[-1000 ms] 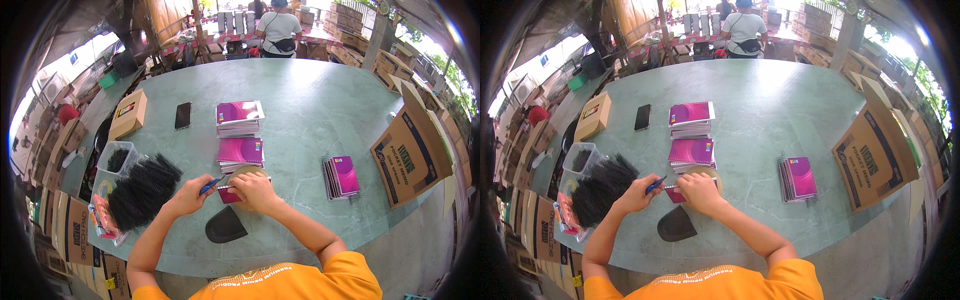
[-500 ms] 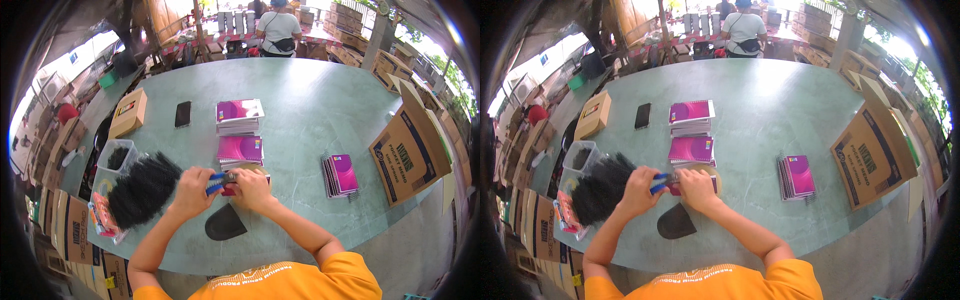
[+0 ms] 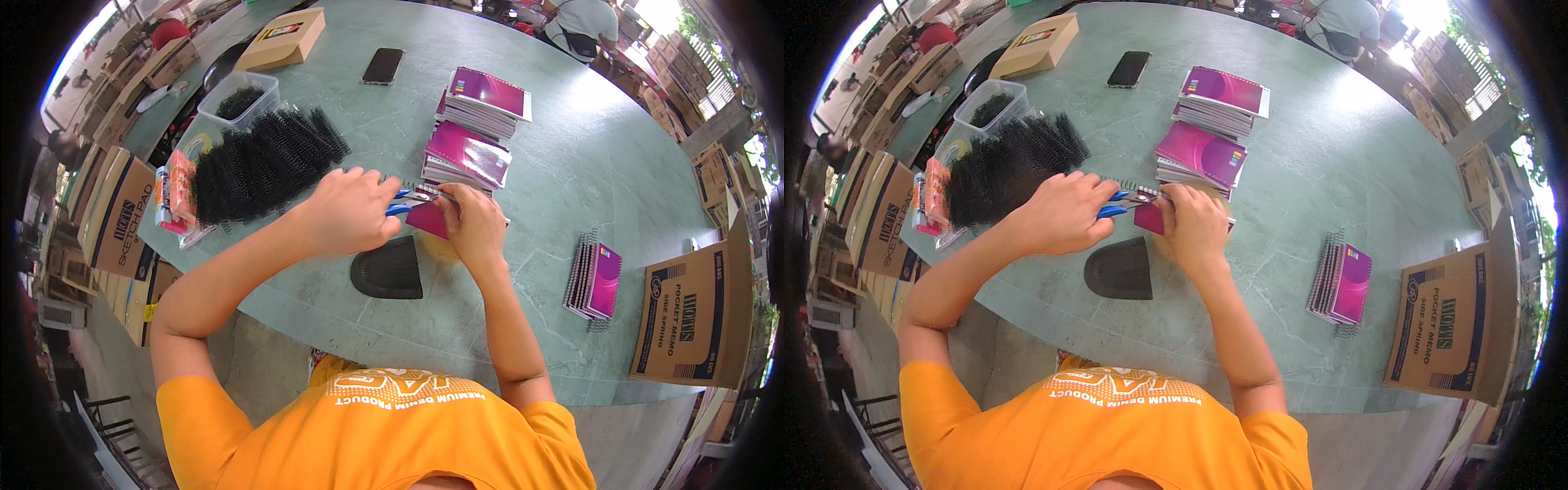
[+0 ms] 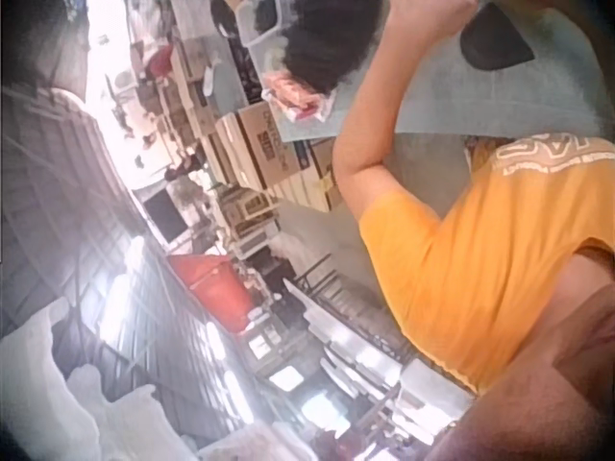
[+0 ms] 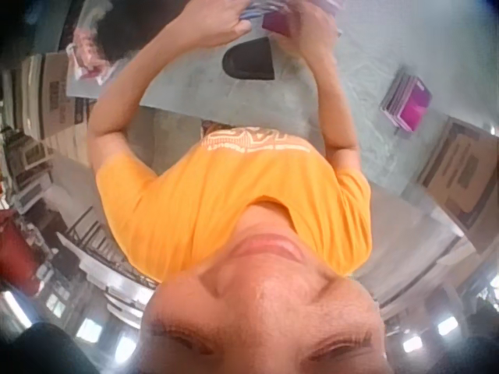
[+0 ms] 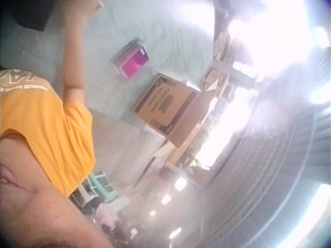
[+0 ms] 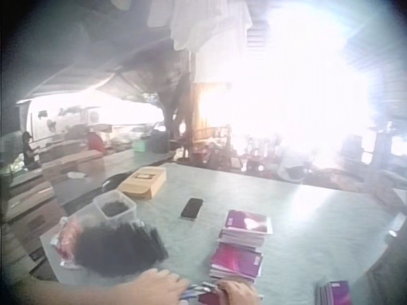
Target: The person assembles notebooks by threading plastic coil spines through the punched holes of paper stacks and then trims the excess spine using a pair of snips.
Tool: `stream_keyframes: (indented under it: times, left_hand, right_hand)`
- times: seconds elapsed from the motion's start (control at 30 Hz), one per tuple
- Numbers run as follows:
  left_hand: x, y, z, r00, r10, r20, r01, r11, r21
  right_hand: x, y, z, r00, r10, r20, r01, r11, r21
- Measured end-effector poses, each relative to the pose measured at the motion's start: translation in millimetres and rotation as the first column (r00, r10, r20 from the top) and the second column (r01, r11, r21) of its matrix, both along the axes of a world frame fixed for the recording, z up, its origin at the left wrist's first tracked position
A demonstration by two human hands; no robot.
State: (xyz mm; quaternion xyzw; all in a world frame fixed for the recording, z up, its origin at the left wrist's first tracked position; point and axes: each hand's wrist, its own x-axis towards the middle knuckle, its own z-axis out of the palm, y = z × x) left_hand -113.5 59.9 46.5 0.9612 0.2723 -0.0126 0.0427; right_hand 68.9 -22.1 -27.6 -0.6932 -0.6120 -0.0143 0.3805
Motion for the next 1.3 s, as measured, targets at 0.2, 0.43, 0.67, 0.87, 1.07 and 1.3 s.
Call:
stream_keyframes:
  times: [0.2, 0.43, 0.67, 0.87, 1.07, 1.3]
  left_hand:
    - [7.7, -0.4, 18.3, 0.996, 0.021, -0.085, -0.020, 1.000, 0.015]
    - [6.6, 0.4, 21.7, 0.989, 0.051, -0.141, -0.057, 0.998, -0.041]
    - [15.6, 0.3, 22.6, 0.988, 0.021, -0.153, -0.029, 0.998, -0.052]
    - [27.9, 3.6, 28.1, 0.964, 0.019, -0.265, -0.040, 0.997, -0.073]
    - [45.8, -0.4, 44.0, 0.931, -0.055, -0.360, 0.038, 0.998, -0.054]
    - [49.5, 10.7, 38.6, 0.914, -0.162, -0.372, 0.180, 0.984, 0.012]
  right_hand:
    - [3.4, -3.6, 3.7, 0.996, 0.017, -0.088, -0.021, 0.999, -0.034]
    - [-1.6, -3.7, 11.7, 0.997, 0.013, -0.075, -0.011, 0.999, 0.036]
    - [-0.5, -1.3, 8.0, 0.992, 0.005, -0.129, -0.007, 1.000, -0.014]
    - [-0.1, 1.6, 6.0, 0.993, -0.010, -0.119, 0.012, 1.000, 0.012]
    - [-2.6, 1.1, 1.8, 0.996, -0.026, -0.084, 0.034, 0.995, 0.090]
    - [-1.5, 2.4, -1.2, 0.994, -0.024, -0.108, 0.031, 0.997, 0.064]
